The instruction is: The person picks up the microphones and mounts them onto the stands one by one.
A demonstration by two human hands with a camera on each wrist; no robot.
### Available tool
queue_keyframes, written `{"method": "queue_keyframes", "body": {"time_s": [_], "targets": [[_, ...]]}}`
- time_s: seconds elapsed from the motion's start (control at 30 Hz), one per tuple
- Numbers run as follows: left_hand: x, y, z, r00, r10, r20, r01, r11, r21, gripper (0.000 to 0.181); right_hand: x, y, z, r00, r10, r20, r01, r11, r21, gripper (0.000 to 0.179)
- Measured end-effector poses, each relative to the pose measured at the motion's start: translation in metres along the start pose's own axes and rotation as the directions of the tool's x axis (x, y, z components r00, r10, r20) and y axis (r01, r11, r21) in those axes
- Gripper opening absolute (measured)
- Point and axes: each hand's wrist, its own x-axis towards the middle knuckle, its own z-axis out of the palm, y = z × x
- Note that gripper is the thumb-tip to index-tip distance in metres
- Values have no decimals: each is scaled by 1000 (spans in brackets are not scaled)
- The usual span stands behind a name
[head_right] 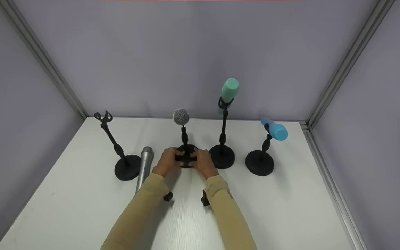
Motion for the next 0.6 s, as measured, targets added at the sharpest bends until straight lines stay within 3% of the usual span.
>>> {"method": "queue_keyframes", "body": {"time_s": [0.33,0.6], "targets": [[3,3,0,998,-47,33,47,999,14,41,4,2,0,999,40,-6,-40,999,-8,29],[6,0,0,998,-49,39,48,999,11,42,7,6,5,999,41,-28,-40,998,39,34]]}}
